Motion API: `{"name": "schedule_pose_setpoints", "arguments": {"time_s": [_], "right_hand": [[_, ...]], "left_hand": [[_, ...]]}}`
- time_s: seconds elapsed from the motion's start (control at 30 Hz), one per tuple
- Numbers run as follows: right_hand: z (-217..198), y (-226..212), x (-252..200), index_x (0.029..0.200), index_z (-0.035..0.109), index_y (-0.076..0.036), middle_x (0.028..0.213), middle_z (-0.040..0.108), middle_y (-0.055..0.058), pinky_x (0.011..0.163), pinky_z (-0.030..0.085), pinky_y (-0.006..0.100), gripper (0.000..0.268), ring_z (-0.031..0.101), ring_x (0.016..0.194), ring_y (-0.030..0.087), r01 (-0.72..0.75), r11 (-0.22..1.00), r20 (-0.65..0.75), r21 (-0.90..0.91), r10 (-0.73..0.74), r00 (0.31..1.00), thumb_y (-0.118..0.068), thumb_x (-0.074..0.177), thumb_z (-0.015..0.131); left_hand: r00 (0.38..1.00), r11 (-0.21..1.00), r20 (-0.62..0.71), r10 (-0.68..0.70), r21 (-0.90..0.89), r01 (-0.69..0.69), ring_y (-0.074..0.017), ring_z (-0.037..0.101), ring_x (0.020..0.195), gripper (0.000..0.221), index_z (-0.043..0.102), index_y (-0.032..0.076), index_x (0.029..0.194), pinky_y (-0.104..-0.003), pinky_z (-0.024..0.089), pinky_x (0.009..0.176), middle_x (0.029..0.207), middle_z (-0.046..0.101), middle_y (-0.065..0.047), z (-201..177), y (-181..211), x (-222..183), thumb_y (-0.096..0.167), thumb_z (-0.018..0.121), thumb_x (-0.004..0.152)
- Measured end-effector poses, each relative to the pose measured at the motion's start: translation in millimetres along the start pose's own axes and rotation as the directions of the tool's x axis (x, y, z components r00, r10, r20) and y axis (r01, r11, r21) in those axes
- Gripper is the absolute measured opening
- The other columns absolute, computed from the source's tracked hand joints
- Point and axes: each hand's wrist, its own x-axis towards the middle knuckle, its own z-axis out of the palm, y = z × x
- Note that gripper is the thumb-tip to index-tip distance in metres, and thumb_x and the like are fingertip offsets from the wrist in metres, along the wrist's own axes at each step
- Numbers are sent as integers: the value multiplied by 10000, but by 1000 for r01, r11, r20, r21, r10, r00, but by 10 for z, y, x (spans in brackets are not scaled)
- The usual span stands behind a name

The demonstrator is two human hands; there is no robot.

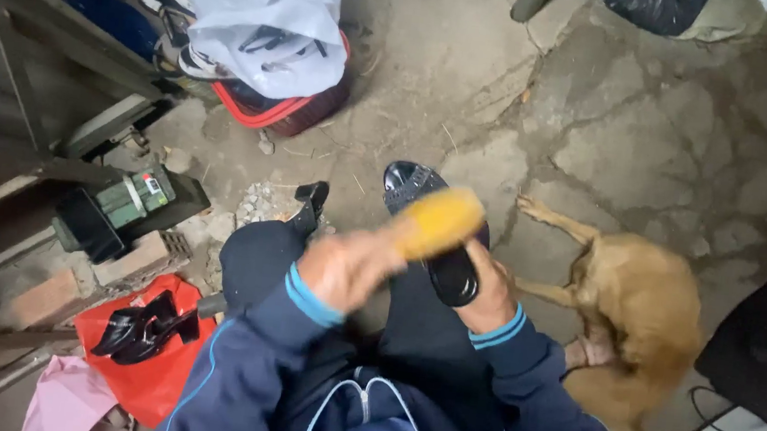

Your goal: The person is cleaning and repairing a black patterned sandal using a brush and a tapping tool.

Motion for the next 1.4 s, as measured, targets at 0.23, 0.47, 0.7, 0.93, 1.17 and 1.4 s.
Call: {"name": "schedule_pose_setpoints", "arguments": {"time_s": [0.23, 0.47, 0.7, 0.93, 1.17, 1.4], "right_hand": [[5, -132, 187, 1092, 721, -144, 949, 761, 106, 828, 623, 541, 515, 735, 964, 363, -299, 940, 70, -162, 313, 947, -240, 613, 883], [-90, -517, 486, 1189, 682, -139, 1066, 760, 137, 911, 606, 505, 597, 724, 1041, 349, -366, 930, 79, -44, 368, 926, -307, 662, 906], [55, -228, 259, 1283, 642, -45, 1260, 705, 235, 1086, 511, 563, 692, 642, 1219, 404, -524, 851, 77, 31, 520, 850, -295, 702, 923], [-71, -435, 364, 1437, 530, -171, 1413, 629, 80, 1142, 463, 456, 859, 598, 1308, 284, -574, 816, 134, -61, 577, 806, -385, 700, 917], [221, 145, 42, 1511, 438, -503, 1532, 487, -41, 1124, 361, 362, 943, 511, 1373, 243, -563, 670, 13, -483, 648, 761, -735, 661, 776], [144, -69, 255, 1254, 690, -80, 1150, 772, 95, 897, 555, 331, 573, 734, 1039, 179, -283, 958, 9, 38, 283, 959, -260, 747, 887]], "left_hand": [[998, 999, -46, -49, -1, 49, -383, 766, 875, 294, 783, 121, 1142, -450, 630, 751, 955, 799, -165, 43, 241, 49, 318, 735, 930], [993, 993, -78, -88, 76, 93, -282, 769, 897, 381, 703, 297, 1320, -410, 645, 763, 962, 808, -31, 237, 322, -192, 347, 695, 943], [984, 994, -151, -94, 45, 101, -303, 775, 904, 261, 795, 191, 1141, -407, 632, 760, 972, 809, -92, 267, 334, -187, 322, 737, 923], [997, 998, -63, -37, 39, 40, -349, 697, 708, 324, 662, 164, 1301, -447, 573, 657, 872, 732, -145, 227, 321, -207, 303, 629, 1010], [989, 979, 85, 120, -173, -104, -343, 755, 951, 379, 650, 41, 1331, -396, 586, 875, 1174, 756, -161, 74, 542, -321, 280, 558, 1051], [981, 986, -110, -160, 18, 163, -323, 737, 1066, 451, 544, 183, 1478, -379, 567, 882, 1287, 720, -157, 225, 239, -285, 291, 543, 1040]]}}
